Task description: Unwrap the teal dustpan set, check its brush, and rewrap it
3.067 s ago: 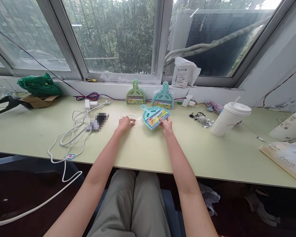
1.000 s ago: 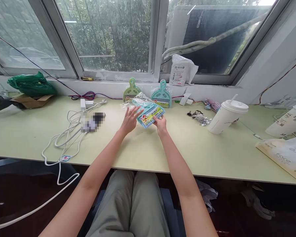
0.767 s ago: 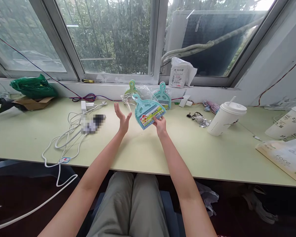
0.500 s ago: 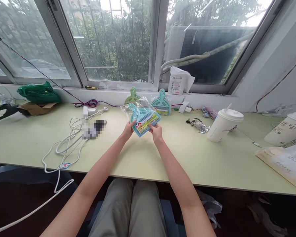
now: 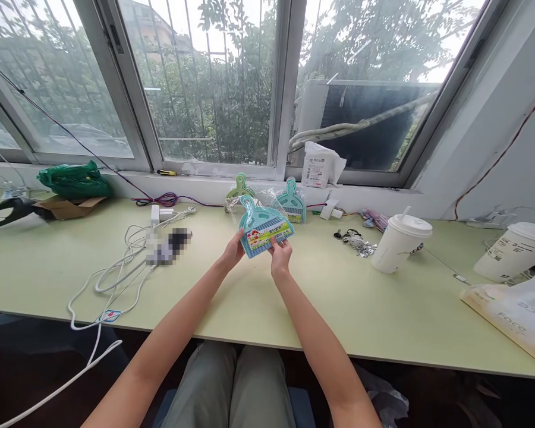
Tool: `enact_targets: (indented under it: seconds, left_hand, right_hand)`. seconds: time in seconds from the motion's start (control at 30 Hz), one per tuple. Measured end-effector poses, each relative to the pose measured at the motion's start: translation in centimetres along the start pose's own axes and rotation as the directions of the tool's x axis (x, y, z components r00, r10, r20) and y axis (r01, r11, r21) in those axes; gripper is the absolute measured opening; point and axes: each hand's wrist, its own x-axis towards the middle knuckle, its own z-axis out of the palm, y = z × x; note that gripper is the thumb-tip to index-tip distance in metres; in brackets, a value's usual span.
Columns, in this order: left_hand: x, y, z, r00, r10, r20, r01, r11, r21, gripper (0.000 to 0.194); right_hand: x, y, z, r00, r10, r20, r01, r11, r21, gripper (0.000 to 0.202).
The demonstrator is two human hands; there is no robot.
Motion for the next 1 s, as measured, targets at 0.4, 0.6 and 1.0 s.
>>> enact_targets:
  seconds: [0.4,0.6,1.0]
  left_hand:
    - [-0.4,0.0,-0.3,0.978,-0.114,0.175,0.096,0.989,0.110,0.056]
    - [-1.0,-0.2,0.9,0.977,-0.081,0.196,0.058,0.991,0.120,0.058]
    - [-1.3,-1.2,1.5,0.953,-0.149,0.263,0.096,0.974,0.204,0.051]
  right_hand:
    - [-0.1,0.0,0.1,0.992,-0.071,-0.106,0.068,0.997,-0.029,0.042]
    - [0.4,-0.2,-0.2,0.991,-0.088,-0.102,0.082,0.995,-0.060,0.046]
    - [1.7,-1.4,-0.9,0.983,-0.131,-0.130,0.136,0.990,0.033,0.044]
